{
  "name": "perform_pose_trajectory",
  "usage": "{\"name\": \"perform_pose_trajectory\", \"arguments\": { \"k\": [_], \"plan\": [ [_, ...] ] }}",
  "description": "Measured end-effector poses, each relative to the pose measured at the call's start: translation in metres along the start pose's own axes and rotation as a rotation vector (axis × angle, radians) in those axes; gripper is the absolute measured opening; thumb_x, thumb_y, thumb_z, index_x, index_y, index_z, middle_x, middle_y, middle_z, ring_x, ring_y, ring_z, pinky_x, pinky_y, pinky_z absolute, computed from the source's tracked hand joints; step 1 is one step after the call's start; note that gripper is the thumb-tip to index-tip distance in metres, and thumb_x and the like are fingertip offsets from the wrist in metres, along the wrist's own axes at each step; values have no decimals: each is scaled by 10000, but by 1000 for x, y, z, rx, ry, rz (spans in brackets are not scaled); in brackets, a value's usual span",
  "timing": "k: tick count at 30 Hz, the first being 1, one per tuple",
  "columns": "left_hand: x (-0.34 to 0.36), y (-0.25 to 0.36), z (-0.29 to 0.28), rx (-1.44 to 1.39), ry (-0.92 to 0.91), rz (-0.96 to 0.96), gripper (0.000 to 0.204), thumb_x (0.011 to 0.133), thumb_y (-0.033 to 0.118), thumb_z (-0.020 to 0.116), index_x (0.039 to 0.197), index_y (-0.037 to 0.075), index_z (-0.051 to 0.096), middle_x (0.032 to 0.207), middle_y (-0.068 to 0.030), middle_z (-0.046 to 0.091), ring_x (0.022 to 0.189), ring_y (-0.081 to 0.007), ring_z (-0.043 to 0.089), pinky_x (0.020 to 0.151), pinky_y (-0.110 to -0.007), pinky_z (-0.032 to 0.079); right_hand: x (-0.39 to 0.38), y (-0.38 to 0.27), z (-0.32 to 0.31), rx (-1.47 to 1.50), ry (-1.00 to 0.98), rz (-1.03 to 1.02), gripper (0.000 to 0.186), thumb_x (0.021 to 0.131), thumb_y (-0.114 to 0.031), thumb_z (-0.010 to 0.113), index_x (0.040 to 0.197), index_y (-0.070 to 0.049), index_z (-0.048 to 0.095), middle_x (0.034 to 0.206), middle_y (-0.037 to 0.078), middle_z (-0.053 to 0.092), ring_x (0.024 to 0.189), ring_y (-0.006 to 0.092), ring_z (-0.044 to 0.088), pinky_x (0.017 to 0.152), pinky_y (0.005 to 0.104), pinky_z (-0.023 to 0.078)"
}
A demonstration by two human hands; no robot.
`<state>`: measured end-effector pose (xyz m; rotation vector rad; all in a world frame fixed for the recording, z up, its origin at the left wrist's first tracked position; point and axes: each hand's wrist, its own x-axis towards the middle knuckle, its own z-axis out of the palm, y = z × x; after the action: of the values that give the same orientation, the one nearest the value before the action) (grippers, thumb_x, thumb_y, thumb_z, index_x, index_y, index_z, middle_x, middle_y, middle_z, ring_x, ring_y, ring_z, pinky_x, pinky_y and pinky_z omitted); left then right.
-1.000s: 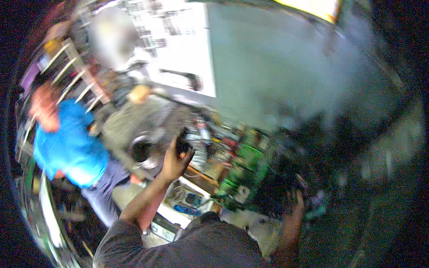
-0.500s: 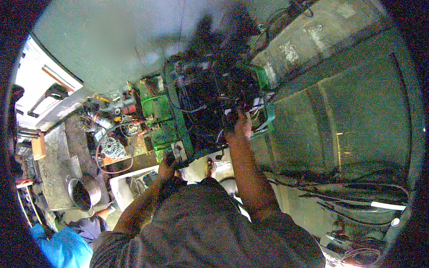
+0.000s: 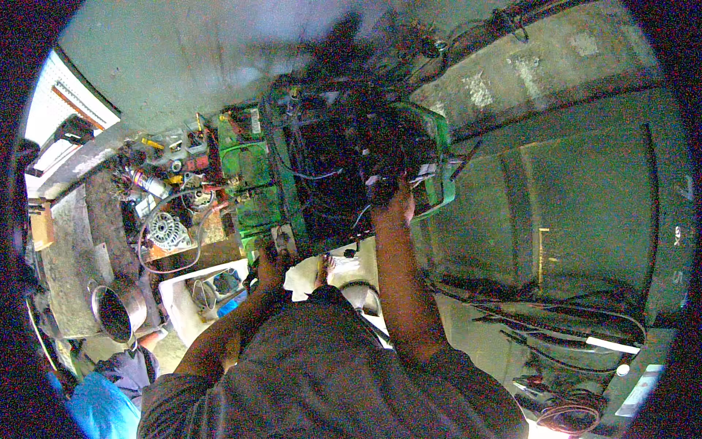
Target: The person cleans a metal part with a cloth, then moves to a welding station to weld a metal component. They adjust the welding torch and cables, then weld the part again while sparks are visible.
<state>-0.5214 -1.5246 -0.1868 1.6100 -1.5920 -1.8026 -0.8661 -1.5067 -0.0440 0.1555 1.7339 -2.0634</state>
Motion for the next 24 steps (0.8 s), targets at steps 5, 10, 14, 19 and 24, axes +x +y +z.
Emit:
{"name": "perform_pose_trajectory", "arguments": {
  "k": [5, 10, 14, 19, 24],
  "plan": [
    [0, -1, 4, -136, 26, 87, 591, 1004, 269, 673, 1425, -49, 407, 1315, -281, 625, 1245, -413, 603, 1051, -457, 462, 8, 3, -1, 311, 38, 187, 294, 984, -333, 640, 1185, -121, 673, 1155, 70, 707, 1006, 291, 682, 878, 465, 571],
    [0, 4, 2, -96, 23, 55, 529, 1001, 206, 669, 1398, -52, 434, 1306, -237, 641, 1208, -352, 627, 1034, -439, 476, -2, -6, 11, -32, -5, 33, 253, 965, -292, 628, 1143, -119, 680, 1078, 67, 716, 940, 286, 688, 834, 442, 581],
    [4, -8, 3, -82, 23, 114, 479, 1001, 153, 656, 1387, -38, 448, 1277, -208, 659, 1165, -314, 643, 1011, -424, 493, -5, -7, 13, 306, 215, 228, 241, 969, -249, 615, 1152, -104, 673, 1074, 77, 711, 927, 279, 690, 785, 442, 594],
    [14, -34, 10, -201, 8, 290, 544, 961, 165, 733, 1397, -10, 460, 1229, -173, 679, 1096, -279, 654, 949, -415, 537, 6, 11, 11, 550, 28, 215, 285, 952, -214, 637, 1203, -82, 661, 1136, 81, 698, 990, 287, 689, 790, 481, 602],
    [23, -38, 7, -448, -63, -14, 547, 944, 244, 762, 1331, -51, 511, 1208, -184, 682, 1012, -295, 686, 859, -403, 566, 2, 4, 21, 317, 234, 167, 330, 922, -154, 676, 1233, -52, 639, 1067, 86, 719, 903, 306, 709, 757, 493, 607]
  ]
}}
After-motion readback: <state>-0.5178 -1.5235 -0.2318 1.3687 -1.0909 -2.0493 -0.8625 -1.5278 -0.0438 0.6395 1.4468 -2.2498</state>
